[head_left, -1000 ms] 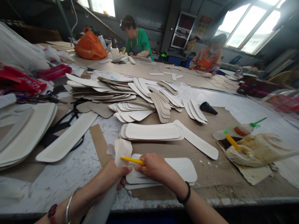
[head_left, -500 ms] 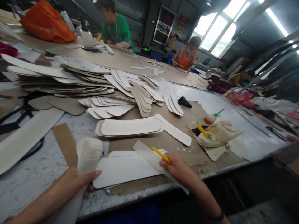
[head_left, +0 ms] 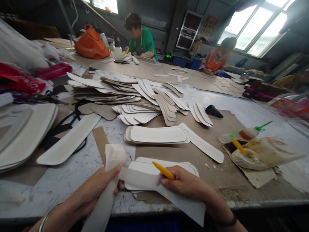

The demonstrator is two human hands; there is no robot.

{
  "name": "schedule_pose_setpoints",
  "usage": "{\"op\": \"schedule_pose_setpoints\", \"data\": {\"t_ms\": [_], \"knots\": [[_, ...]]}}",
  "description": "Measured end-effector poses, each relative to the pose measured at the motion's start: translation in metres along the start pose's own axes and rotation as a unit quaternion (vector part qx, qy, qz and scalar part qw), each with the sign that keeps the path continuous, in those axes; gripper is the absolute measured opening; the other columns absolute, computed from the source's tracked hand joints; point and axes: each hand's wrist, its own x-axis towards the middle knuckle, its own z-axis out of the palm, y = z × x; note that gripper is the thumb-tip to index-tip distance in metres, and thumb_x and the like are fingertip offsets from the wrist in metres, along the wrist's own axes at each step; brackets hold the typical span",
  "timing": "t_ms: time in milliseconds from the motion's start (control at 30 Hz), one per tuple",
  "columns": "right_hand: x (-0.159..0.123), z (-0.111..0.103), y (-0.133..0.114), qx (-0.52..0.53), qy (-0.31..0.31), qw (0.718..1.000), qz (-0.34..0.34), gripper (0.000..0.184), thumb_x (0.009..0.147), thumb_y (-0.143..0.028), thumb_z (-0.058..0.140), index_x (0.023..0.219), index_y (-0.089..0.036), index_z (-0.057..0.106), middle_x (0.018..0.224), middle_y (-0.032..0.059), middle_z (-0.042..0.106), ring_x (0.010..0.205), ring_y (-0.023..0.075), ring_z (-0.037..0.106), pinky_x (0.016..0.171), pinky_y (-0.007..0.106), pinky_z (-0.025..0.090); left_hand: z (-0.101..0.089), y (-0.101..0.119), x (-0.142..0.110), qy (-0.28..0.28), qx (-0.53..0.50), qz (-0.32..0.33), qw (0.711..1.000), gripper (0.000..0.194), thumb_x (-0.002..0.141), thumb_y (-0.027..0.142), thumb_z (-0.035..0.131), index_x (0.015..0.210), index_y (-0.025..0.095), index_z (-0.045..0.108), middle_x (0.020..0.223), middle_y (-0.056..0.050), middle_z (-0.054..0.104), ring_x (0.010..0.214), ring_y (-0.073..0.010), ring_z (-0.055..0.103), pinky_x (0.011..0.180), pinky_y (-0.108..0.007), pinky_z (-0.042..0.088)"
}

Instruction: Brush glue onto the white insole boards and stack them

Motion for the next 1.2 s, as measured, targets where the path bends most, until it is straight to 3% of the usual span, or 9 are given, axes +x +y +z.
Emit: {"op": "schedule_pose_setpoints", "data": {"t_ms": [100,233,433,600,733,900,1200], "knots": [[0.008,0.001,0.006,-0.058,0.005,0.998,0.019,0.013,0.076,-0.02,0.048,0.063,-0.019,0.047,0.06,-0.0053,0.043,0.058,0.0108,0.04,0.057,0.022,0.032,-0.001,-0.002,0.001,-0.006,-0.041,-0.013,0.999,0.048,0.065,0.062,0.07,0.066,0.015,0.061,0.049,0.0,0.057,0.042,-0.0069,0.044,0.04,-0.014,0.033],[0.013,0.0,0.008,-0.071,0.005,0.996,0.046,0.014,0.076,-0.02,0.048,0.063,-0.019,0.046,0.06,-0.0052,0.044,0.057,0.0109,0.04,0.056,0.023,0.031,-0.002,0.0,0.001,-0.005,-0.046,-0.023,0.999,0.051,0.056,0.062,0.076,0.069,0.014,0.062,0.051,-0.002,0.06,0.042,-0.0065,0.046,0.041,-0.014,0.035],[0.016,-0.002,0.002,-0.098,-0.006,0.994,0.05,0.012,0.077,-0.02,0.048,0.066,-0.019,0.05,0.061,-0.0044,0.045,0.058,0.0111,0.041,0.056,0.023,0.032,0.002,0.0,0.005,0.028,0.032,0.009,0.999,0.032,0.052,0.041,0.077,0.058,0.012,0.063,0.044,-0.002,0.058,0.04,-0.0086,0.046,0.041,-0.018,0.034],[0.023,0.0,-0.021,-0.178,-0.027,0.981,0.07,0.022,0.082,-0.037,0.052,0.074,-0.017,0.06,0.064,-0.0012,0.053,0.057,0.0123,0.044,0.052,0.023,0.028,0.006,-0.004,0.012,0.032,0.093,0.031,0.995,0.032,0.053,0.04,0.071,0.062,0.011,0.066,0.043,-0.002,0.058,0.04,-0.0115,0.046,0.04,-0.021,0.034],[0.04,0.012,-0.036,-0.239,0.002,0.968,0.079,0.03,0.078,-0.046,0.059,0.081,-0.017,0.066,0.076,0.0054,0.064,0.062,0.0161,0.051,0.052,0.025,0.027,0.007,-0.004,0.011,0.021,0.116,0.038,0.992,0.033,0.058,0.042,0.067,0.065,0.009,0.067,0.045,-0.003,0.058,0.042,-0.012,0.047,0.043,-0.023,0.035],[0.052,0.027,-0.037,-0.253,0.035,0.965,0.061,0.022,0.082,-0.036,0.057,0.086,-0.017,0.068,0.082,0.0081,0.069,0.068,0.0181,0.056,0.054,0.025,0.028,0.006,-0.005,0.012,-0.004,0.111,0.042,0.993,0.03,0.058,0.039,0.065,0.069,0.011,0.065,0.05,-0.001,0.058,0.045,-0.013,0.048,0.045,-0.024,0.035],[0.048,0.012,-0.042,-0.283,0.006,0.956,0.082,0.019,0.08,-0.028,0.055,0.082,-0.016,0.07,0.081,0.0091,0.071,0.067,0.0173,0.059,0.052,0.024,0.029,0.006,-0.006,0.017,-0.013,0.127,0.03,0.991,0.031,0.054,0.039,0.064,0.066,0.011,0.064,0.046,-0.002,0.057,0.043,-0.0131,0.047,0.045,-0.026,0.033]]}}
